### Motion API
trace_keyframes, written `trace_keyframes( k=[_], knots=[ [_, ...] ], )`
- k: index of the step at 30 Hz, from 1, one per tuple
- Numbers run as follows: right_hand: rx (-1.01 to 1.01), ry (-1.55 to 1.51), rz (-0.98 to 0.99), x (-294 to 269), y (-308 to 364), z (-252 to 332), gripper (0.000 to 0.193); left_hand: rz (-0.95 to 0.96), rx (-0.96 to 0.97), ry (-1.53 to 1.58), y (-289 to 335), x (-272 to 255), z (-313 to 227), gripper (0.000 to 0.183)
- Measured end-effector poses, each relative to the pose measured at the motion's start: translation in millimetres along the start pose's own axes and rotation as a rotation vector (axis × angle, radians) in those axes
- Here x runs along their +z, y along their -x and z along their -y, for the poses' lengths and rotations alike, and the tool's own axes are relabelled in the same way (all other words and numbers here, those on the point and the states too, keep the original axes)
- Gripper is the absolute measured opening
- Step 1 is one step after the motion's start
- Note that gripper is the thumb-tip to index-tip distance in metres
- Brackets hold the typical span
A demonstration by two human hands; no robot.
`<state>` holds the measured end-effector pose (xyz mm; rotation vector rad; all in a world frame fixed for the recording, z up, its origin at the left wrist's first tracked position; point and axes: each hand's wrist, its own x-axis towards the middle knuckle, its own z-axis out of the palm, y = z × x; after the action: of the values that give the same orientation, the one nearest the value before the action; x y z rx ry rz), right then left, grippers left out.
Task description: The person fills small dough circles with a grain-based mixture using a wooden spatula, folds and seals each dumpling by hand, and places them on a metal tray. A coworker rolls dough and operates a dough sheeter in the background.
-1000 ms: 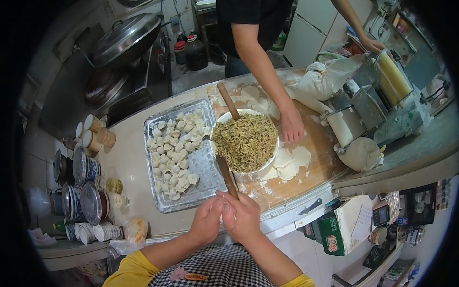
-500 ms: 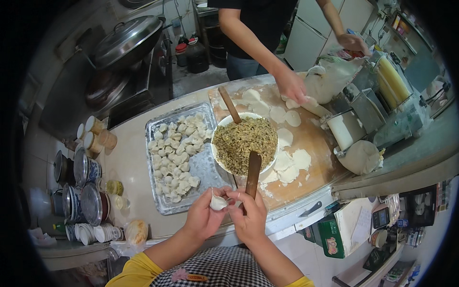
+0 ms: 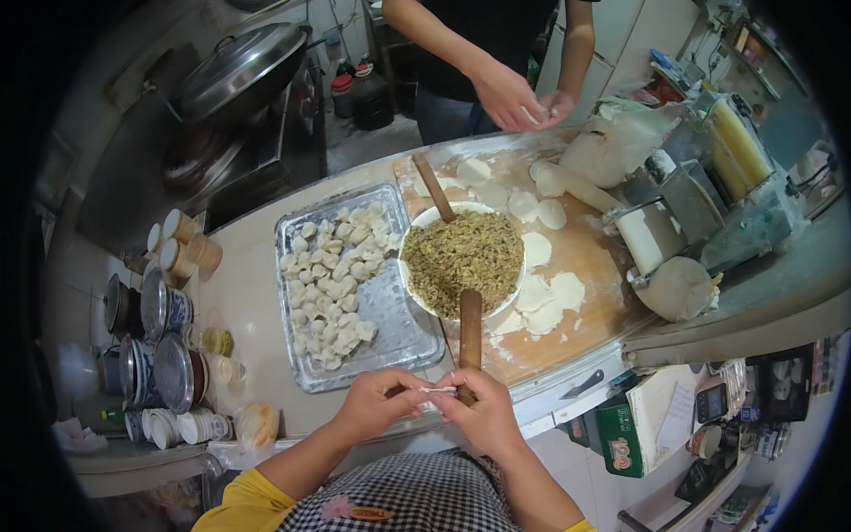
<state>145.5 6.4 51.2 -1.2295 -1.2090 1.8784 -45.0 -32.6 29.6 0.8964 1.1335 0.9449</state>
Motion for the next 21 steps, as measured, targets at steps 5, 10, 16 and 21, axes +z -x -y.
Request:
trace_keyframes(
  k=[5, 10, 16, 21],
  knots=[
    [0.116, -0.037, -0.005, 0.7, 17.1, -2.4, 0.012, 0.060, 0.153, -0.360, 8.8, -3.0, -11.9, 0.016],
    [-0.046, 0.365, -0.069, 1.7, 26.8, -18.2, 0.010, 0.065, 0.037, -0.254, 10.7, 3.5, -4.4, 0.016],
    [-0.485, 0.649, -0.111, 7.1, 21.6, -38.5, 0.014, 0.040, -0.008, -0.345, 16.2, -3.1, 9.3, 0.013],
    [-0.463, 0.674, -0.142, -0.7, 1.4, -51.4, 0.016, -0.100, 0.201, -0.743, 6.0, -30.6, 26.7, 0.014]
  ],
)
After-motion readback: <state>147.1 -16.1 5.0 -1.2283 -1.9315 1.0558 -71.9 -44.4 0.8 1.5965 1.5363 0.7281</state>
